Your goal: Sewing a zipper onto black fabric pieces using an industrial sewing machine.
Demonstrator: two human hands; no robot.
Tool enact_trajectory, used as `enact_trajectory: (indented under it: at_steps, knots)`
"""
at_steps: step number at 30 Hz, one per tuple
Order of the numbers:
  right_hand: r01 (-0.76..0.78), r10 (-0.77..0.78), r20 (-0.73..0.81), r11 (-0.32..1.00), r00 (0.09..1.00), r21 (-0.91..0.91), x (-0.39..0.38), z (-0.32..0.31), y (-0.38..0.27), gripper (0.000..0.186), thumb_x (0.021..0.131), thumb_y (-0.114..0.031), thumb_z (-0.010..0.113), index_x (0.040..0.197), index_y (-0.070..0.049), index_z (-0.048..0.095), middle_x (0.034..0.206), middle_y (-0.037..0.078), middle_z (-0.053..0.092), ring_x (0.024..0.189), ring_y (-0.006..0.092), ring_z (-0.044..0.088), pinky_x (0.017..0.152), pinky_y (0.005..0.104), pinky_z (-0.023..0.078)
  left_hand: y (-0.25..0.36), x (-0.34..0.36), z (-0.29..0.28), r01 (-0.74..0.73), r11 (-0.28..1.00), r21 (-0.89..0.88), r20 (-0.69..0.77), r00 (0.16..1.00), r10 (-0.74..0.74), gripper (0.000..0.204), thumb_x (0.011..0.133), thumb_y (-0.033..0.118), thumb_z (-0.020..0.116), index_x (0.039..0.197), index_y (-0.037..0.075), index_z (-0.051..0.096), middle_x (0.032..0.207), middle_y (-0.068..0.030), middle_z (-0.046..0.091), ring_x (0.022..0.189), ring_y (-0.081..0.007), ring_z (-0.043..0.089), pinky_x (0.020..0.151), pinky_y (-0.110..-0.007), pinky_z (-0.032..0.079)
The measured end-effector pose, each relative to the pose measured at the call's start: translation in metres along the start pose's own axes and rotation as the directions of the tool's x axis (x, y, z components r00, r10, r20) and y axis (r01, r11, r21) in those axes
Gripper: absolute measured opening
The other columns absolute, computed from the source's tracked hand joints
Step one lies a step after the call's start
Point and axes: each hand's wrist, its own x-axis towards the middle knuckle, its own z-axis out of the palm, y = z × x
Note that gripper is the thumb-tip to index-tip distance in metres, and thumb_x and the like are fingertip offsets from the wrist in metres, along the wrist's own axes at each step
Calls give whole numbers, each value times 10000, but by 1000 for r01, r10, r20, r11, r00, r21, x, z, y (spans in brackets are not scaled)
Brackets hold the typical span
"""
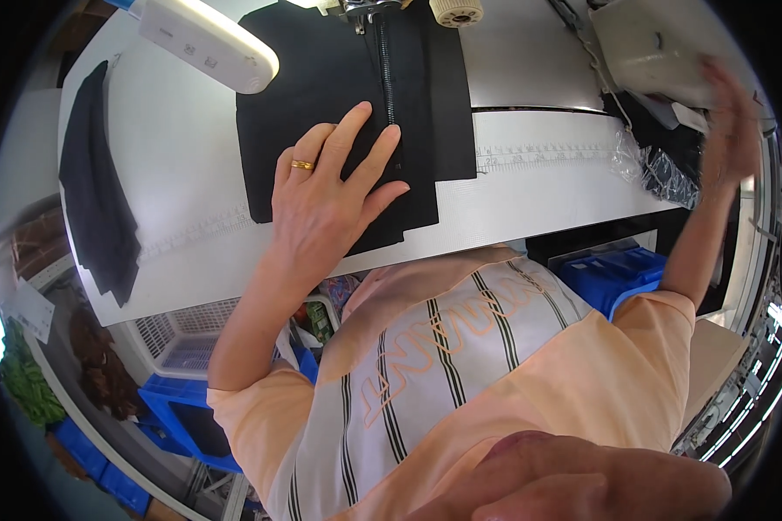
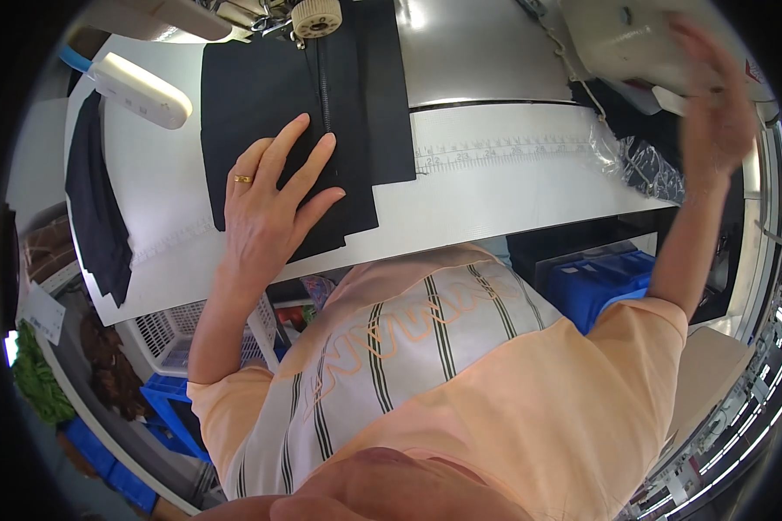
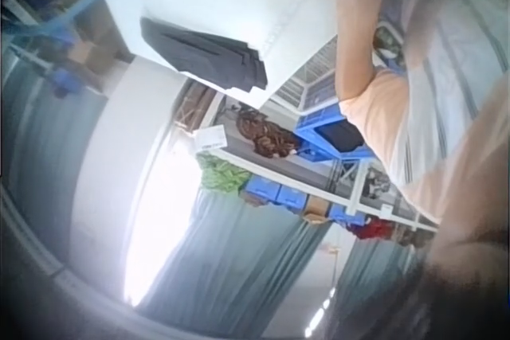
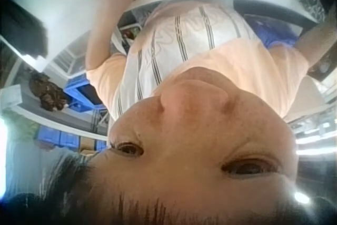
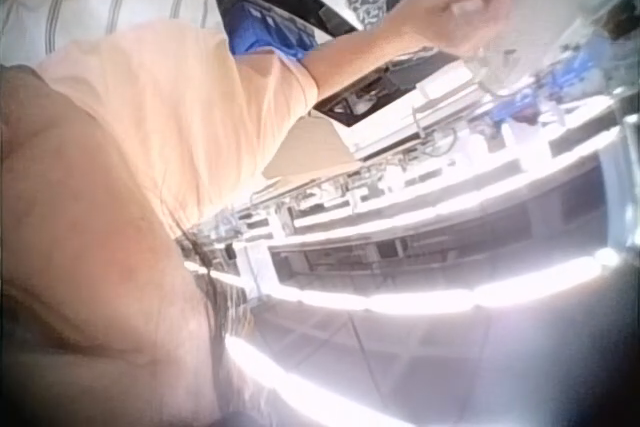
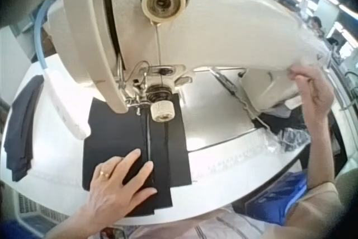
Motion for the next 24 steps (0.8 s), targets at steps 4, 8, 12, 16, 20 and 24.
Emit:
enact_trajectory:
  at_steps: [4, 8, 12, 16, 20, 24]
  knots:
    - [290, -150, 340, 864, 928, -412, 5, 111, -55, 423, 965, -240, 524, 1262, 61, 523, 1028, 220, 664, 896, 364, 641, 834, 414, 526, -18, -22, 9, 26, 999, -45, -39, 999, -28, 466, 764, 349, 744, 1184, 164, 664, 1318, -44, 542, 1079, -222, 513, 853, -352, 419]
    - [-8, 215, 375, 875, 902, -483, -8, 153, -29, 353, 951, -188, 511, 1233, 24, 537, 1106, 269, 617, 992, 412, 610, 863, 460, 492, -26, -10, 7, -31, 995, -94, -115, 993, 20, 314, 773, 231, 753, 1068, 137, 703, 1181, -21, 609, 996, -201, 559, 829, -334, 433]
    - [-102, 343, 477, 882, 809, -460, 0, 143, -29, 321, 949, -182, 511, 1219, -14, 556, 1126, 263, 612, 985, 403, 614, 856, 458, 495, -41, 7, 6, 24, 969, -246, -149, 987, -62, 145, 798, 118, 722, 939, 89, 705, 960, -17, 625, 865, -209, 575, 778, -331, 447]
    - [-158, 172, 398, 985, 901, -69, -15, 138, -34, 290, 951, -123, 502, 1210, -24, 586, 1052, 157, 646, 914, 249, 611, 830, 334, 482, -43, 20, 6, 103, 960, -262, -131, 981, -141, 174, 806, 123, 719, 969, 62, 708, 932, -32, 612, 826, -228, 568, 743, -341, 459]
    - [-528, 172, 660, 756, 731, 388, -12, 127, -106, 384, 911, -53, 390, 1233, -55, 598, 885, 65, 650, 804, 145, 616, 730, 263, 487, -47, 19, 11, 99, 959, -267, -114, 985, -133, 185, 808, 123, 719, 981, 58, 712, 935, -30, 612, 824, -224, 568, 726, -337, 468]
    - [-709, 73, 801, 517, 594, 479, -2, 139, -132, 339, 930, -153, 529, 1254, -83, 603, 898, 37, 622, 767, 97, 561, 698, 236, 459, -46, 20, 13, 82, 967, -243, -150, 981, -120, 196, 802, 121, 726, 988, 61, 715, 934, -25, 613, 823, -218, 570, 706, -328, 479]
